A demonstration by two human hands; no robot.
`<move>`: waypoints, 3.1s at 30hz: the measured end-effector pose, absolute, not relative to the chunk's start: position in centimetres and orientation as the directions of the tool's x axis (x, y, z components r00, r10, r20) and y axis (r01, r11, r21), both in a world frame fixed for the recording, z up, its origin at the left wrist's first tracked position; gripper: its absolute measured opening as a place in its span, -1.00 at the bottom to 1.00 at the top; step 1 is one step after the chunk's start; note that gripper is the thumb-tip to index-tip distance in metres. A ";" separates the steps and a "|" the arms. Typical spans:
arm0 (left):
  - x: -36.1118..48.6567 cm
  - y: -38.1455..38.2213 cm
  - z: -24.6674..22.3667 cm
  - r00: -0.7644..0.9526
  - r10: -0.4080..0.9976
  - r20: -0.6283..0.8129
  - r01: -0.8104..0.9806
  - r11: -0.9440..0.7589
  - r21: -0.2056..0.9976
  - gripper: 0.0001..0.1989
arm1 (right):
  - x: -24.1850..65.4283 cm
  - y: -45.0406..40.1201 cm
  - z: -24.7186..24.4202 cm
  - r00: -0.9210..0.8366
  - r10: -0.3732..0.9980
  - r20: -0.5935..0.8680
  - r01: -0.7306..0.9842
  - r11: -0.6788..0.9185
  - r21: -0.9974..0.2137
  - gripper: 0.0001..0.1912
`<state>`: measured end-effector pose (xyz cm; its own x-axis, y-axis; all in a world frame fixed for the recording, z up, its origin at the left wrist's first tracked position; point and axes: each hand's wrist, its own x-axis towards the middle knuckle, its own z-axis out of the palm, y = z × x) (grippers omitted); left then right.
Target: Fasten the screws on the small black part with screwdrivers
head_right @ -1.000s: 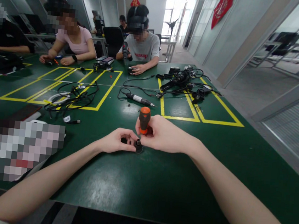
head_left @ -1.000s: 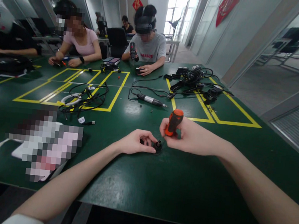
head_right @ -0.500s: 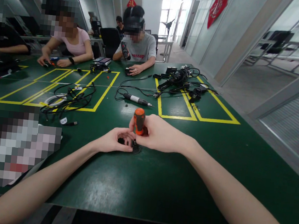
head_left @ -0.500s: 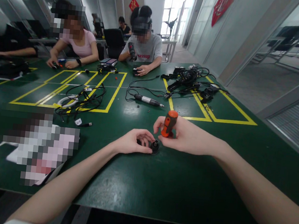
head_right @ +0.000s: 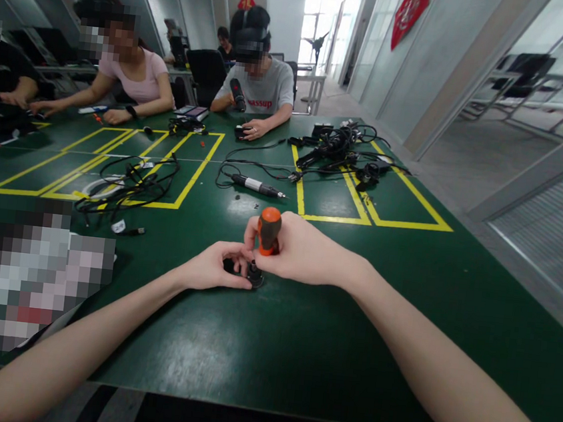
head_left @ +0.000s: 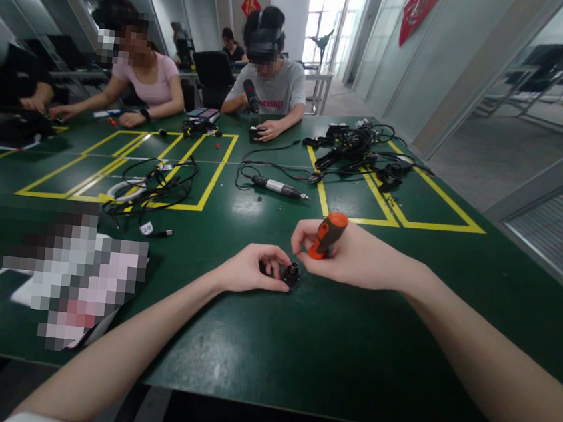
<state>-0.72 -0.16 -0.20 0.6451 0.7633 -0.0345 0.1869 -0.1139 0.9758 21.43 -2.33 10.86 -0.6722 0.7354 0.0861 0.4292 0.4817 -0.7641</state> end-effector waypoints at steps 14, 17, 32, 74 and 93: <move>-0.8 -0.3 0.0 0.666 0.745 -0.035 0.234 -0.164 0.958 -0.58 | 21.8 -2.2 10.7 -0.687 0.726 0.034 0.399 0.416 -0.817 -0.90; -0.8 -0.3 0.0 0.663 0.748 -0.040 0.239 -0.161 0.958 -0.55 | 21.8 -2.3 11.1 -0.684 0.730 0.018 0.426 0.419 -0.802 -0.87; -0.7 -0.3 0.0 0.668 0.743 -0.033 0.224 -0.159 0.961 -0.56 | 21.8 -2.3 11.0 -0.695 0.718 0.025 0.442 0.454 -0.774 -0.90; -0.7 -0.3 0.2 0.666 0.745 -0.031 0.239 -0.174 0.955 -0.59 | 21.7 -2.1 10.7 -0.704 0.709 0.048 0.430 0.479 -0.765 -0.93; -0.7 -0.3 0.1 0.671 0.740 -0.045 0.244 -0.163 0.956 -0.62 | 21.6 -2.1 10.2 -0.672 0.740 0.035 0.428 0.426 -0.797 -0.82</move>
<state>-0.75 -0.34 0.13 0.6715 0.7396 -0.0451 0.2442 -0.1635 0.9558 21.62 -2.05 10.19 -0.6717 0.7400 0.0348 0.4284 0.4262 -0.7968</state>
